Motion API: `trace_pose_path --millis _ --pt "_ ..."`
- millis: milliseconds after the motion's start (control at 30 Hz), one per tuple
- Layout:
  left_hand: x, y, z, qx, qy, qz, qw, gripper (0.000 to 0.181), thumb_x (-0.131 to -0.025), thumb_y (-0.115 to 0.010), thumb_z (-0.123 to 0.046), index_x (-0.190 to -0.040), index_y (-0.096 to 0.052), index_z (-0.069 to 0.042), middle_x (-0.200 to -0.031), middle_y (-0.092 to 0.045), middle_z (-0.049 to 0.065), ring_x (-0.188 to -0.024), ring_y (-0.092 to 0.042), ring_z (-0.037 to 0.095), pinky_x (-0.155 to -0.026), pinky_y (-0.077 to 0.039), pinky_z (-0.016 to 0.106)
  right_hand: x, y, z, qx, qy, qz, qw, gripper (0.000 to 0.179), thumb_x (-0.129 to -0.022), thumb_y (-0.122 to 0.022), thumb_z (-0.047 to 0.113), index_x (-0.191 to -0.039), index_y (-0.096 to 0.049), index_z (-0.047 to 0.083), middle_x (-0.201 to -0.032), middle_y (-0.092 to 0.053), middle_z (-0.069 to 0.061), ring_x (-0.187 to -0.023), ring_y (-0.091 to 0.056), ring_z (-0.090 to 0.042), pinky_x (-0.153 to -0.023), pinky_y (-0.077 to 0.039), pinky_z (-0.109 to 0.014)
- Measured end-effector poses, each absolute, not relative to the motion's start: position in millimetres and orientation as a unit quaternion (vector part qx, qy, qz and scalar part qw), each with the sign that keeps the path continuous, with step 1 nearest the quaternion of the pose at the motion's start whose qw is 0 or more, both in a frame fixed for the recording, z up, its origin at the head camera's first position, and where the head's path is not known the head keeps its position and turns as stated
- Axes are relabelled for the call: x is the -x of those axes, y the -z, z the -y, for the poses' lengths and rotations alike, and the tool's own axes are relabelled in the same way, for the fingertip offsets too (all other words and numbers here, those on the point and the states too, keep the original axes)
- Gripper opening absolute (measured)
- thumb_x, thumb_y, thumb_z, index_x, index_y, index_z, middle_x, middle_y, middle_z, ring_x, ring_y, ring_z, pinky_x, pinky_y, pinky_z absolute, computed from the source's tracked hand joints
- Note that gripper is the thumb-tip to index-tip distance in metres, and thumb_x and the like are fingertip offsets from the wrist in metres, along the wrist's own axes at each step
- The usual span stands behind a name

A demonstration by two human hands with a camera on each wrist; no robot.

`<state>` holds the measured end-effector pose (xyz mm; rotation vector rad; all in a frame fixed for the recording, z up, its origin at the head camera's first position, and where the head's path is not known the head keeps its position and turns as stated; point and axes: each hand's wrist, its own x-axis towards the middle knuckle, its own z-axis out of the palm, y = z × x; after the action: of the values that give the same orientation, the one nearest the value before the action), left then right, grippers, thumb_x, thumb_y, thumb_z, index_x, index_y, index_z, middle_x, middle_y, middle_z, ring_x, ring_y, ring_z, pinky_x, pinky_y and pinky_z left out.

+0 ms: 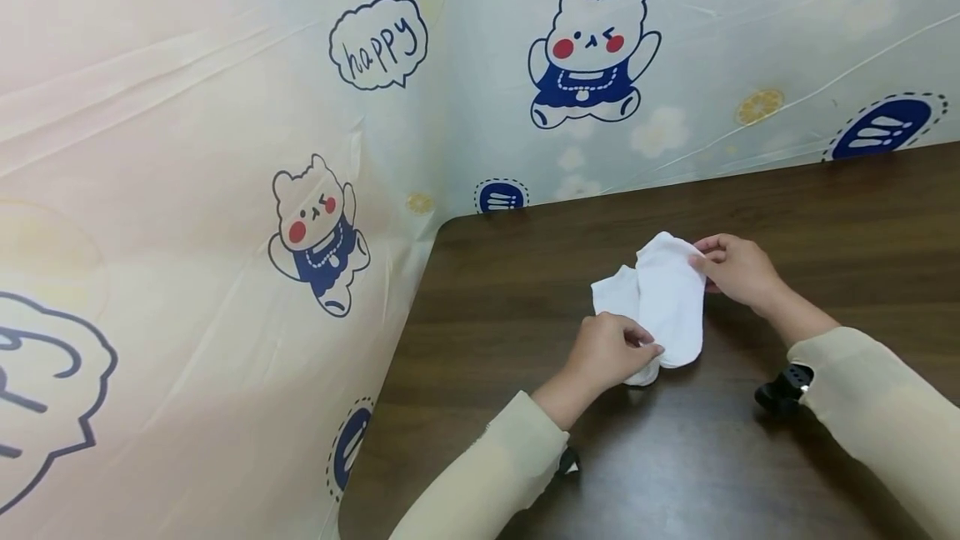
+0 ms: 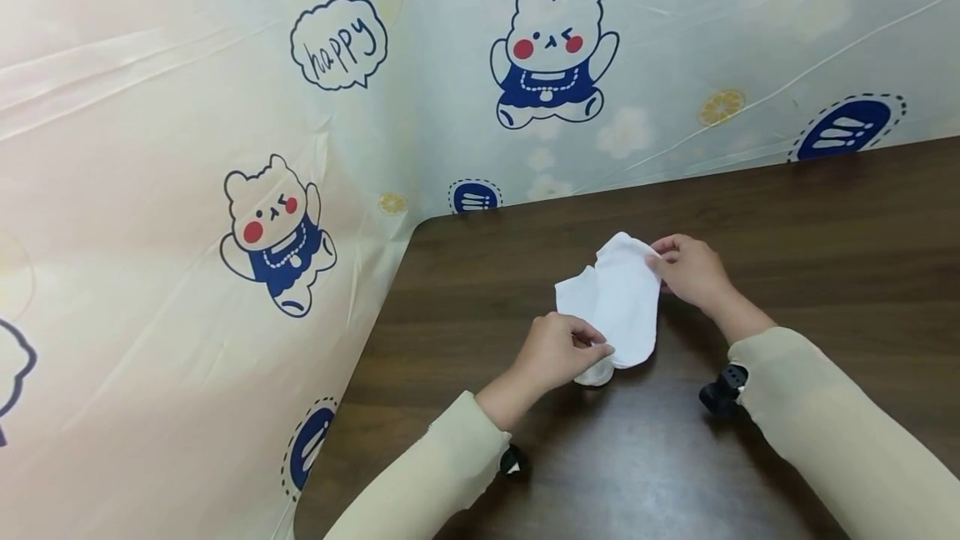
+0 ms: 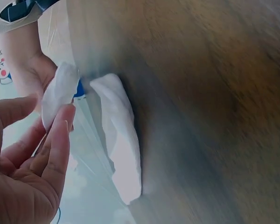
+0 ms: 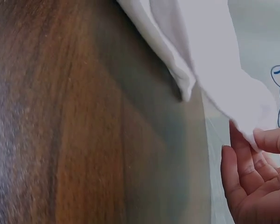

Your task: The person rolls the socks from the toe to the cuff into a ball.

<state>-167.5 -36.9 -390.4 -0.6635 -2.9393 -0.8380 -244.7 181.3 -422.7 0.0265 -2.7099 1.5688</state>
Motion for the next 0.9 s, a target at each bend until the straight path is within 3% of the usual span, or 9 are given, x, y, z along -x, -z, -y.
trace_pose_path --millis 167,467,900 --pt "169.5 391.1 44.7 0.203 0.26 0.944 -0.007 0.007 -0.07 -0.07 -0.029 -0.066 -0.07 -0.023 -0.055 -0.054 -0.022 -0.053 -0.043 -0.01 -0.048 -0.035 0.009 238.8 415.9 -170.3 -0.031 -0.49 0.871 0.002 0.046 -0.083 -0.055 0.031 -0.111 -0.045 -0.005 -0.097 -0.054 -0.026 -0.073 -0.059 -0.027 -0.059 -0.049 -0.035" --pt "172.3 391.6 56.1 0.191 0.23 0.954 -0.03 0.005 -0.068 -0.072 -0.024 -0.065 -0.068 -0.023 -0.053 -0.05 -0.02 -0.053 -0.044 -0.003 -0.048 -0.034 0.012 240.6 417.7 -155.9 -0.033 -0.47 0.882 -0.01 0.037 -0.084 -0.055 0.024 -0.108 -0.049 -0.002 -0.093 -0.058 -0.022 -0.071 -0.058 -0.024 -0.057 -0.049 -0.031" --pt "171.9 393.8 70.2 0.173 0.252 0.951 -0.038 0.005 -0.069 -0.07 -0.022 -0.065 -0.067 -0.022 -0.053 -0.049 -0.019 -0.053 -0.045 -0.002 -0.049 -0.035 0.013 250.1 426.7 -140.9 -0.033 -0.491 0.868 -0.065 0.04 -0.084 -0.055 0.027 -0.11 -0.048 -0.004 -0.096 -0.057 -0.022 -0.073 -0.056 -0.023 -0.059 -0.049 -0.032"
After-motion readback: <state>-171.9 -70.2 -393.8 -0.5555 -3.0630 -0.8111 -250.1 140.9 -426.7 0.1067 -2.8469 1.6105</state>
